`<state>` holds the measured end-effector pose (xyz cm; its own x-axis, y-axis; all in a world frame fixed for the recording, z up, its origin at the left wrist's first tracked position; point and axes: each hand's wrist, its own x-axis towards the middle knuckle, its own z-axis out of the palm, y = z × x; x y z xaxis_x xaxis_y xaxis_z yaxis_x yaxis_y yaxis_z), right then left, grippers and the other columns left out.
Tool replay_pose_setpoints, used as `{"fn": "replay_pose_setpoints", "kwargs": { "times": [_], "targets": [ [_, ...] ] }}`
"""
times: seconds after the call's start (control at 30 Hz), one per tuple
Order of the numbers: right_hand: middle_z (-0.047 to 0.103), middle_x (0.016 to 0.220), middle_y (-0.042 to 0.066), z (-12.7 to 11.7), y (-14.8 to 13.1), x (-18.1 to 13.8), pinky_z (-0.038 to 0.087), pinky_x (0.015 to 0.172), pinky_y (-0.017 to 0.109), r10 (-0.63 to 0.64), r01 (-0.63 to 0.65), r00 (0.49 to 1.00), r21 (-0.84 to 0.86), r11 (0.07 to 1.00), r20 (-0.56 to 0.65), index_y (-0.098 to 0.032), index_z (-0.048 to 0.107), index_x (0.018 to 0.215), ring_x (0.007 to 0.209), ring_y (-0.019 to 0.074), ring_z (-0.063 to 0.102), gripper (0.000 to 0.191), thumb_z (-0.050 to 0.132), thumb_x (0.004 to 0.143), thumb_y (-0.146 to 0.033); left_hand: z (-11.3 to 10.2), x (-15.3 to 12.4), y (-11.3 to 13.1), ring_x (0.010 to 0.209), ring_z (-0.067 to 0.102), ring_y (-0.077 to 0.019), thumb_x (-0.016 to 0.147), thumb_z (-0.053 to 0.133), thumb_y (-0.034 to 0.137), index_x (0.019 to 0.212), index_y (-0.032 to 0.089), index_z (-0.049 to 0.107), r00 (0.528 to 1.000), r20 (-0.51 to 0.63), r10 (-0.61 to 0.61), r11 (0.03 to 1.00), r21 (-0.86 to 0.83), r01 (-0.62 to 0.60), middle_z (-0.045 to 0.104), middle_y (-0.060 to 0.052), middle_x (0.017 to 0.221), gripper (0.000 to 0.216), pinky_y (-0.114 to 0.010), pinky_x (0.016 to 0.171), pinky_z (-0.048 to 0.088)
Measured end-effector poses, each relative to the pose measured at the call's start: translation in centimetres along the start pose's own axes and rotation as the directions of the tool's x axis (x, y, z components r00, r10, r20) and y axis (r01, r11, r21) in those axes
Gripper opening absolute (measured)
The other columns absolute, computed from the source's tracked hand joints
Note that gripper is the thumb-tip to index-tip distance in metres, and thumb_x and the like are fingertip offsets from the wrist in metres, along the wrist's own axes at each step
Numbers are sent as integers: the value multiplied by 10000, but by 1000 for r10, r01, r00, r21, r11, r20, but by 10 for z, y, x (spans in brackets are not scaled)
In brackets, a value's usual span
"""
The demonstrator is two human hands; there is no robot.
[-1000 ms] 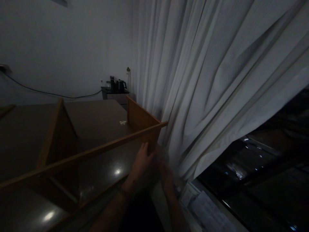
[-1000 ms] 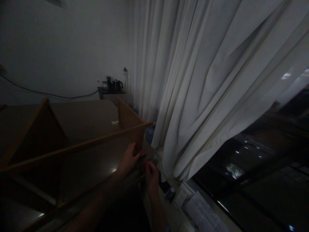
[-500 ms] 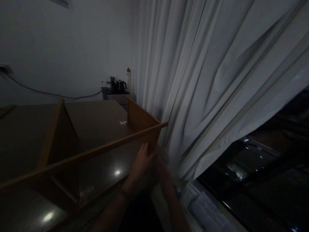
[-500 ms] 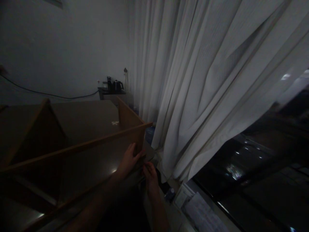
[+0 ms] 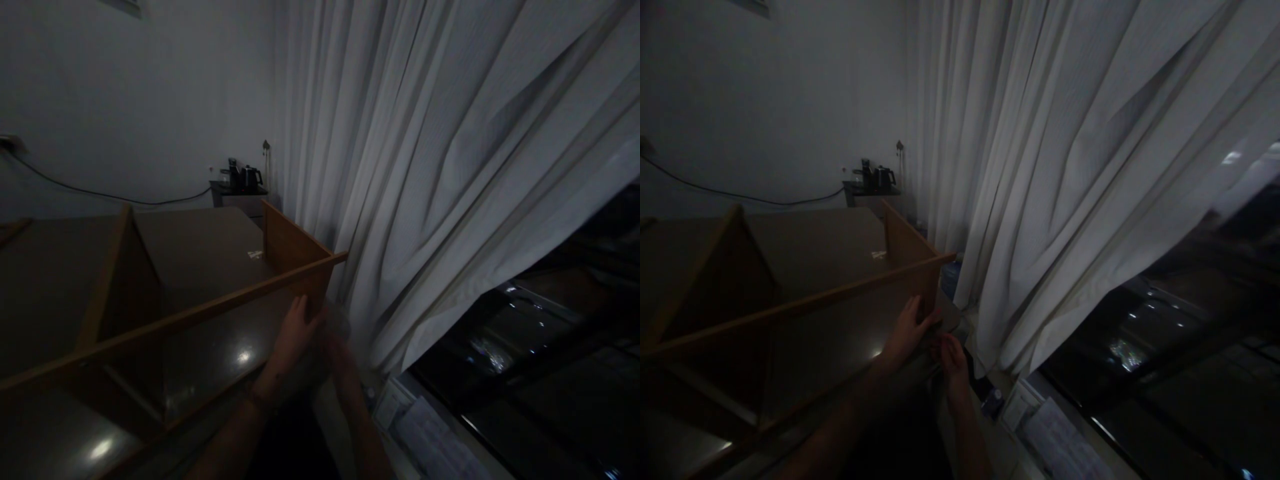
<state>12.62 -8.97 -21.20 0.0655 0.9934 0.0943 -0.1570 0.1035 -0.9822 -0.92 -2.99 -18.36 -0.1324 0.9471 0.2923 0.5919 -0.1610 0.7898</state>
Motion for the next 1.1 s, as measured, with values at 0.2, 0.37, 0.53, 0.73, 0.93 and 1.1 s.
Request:
{"fn": "replay_pose_setpoints", "kwargs": {
  "times": [0.2, 0.37, 0.53, 0.73, 0.93, 1.1],
  "targets": [
    [691, 1112, 92, -6, 1, -1, 440, 974, 342, -201, 193, 979, -331, 923, 10, -208, 693, 1062, 1061, 229, 626, 307, 564, 851, -391, -1, -2, 2, 1282, 472, -299, 855, 510, 569, 1330, 145, 444, 1000, 6, -8, 1000, -16, 8, 478, -168, 1376, 640, -419, 1060, 396],
    [721, 977, 83, -11, 9, 5, 495, 853, 318, -211, 204, 977, -347, 915, 17, -196, 650, 1114, 937, 217, 665, 347, 563, 850, -404, -4, -2, 6, 1199, 540, -279, 865, 507, 544, 1285, 172, 482, 1000, 5, 21, 999, -36, -20, 534, -141, 1299, 562, -397, 1010, 438],
    [701, 698, 39, -15, 20, 13, 480, 524, 265, 81, -77, 996, -138, 988, 27, -215, 645, 904, 584, 179, 637, 389, 631, 759, -575, -1, -1, 2, 1255, 492, -294, 845, 533, 554, 1318, 148, 453, 1000, -4, -4, 999, -35, 4, 497, -160, 1347, 629, -416, 1042, 409],
    [636, 564, 15, -12, 36, 18, 384, 405, 222, 265, -268, 961, 40, 962, 81, -198, 607, 793, 424, 122, 531, 548, 632, 656, -728, 1, -1, -1, 1235, 515, -278, 849, 538, 532, 1296, 174, 477, 999, -25, 22, 999, -45, -23, 530, -140, 1311, 576, -394, 1020, 426],
    [677, 667, 47, -11, 28, 16, 479, 527, 255, 148, -147, 989, 12, 989, -1, -191, 610, 781, 570, 159, 623, 490, 661, 677, -667, -5, -2, 6, 1231, 515, -283, 854, 521, 552, 1290, 163, 475, 1000, -3, 20, 1000, -23, -20, 519, -146, 1319, 585, -403, 1012, 431],
    [696, 763, 51, -9, 5, 10, 504, 635, 267, -39, 34, 999, -147, 988, -27, -198, 609, 849, 709, 189, 660, 374, 613, 778, -566, -6, -3, 7, 1163, 558, -274, 867, 502, 543, 1274, 163, 486, 1000, 2, 31, 999, -9, -31, 552, -138, 1262, 558, -397, 981, 450]
  ]
}}
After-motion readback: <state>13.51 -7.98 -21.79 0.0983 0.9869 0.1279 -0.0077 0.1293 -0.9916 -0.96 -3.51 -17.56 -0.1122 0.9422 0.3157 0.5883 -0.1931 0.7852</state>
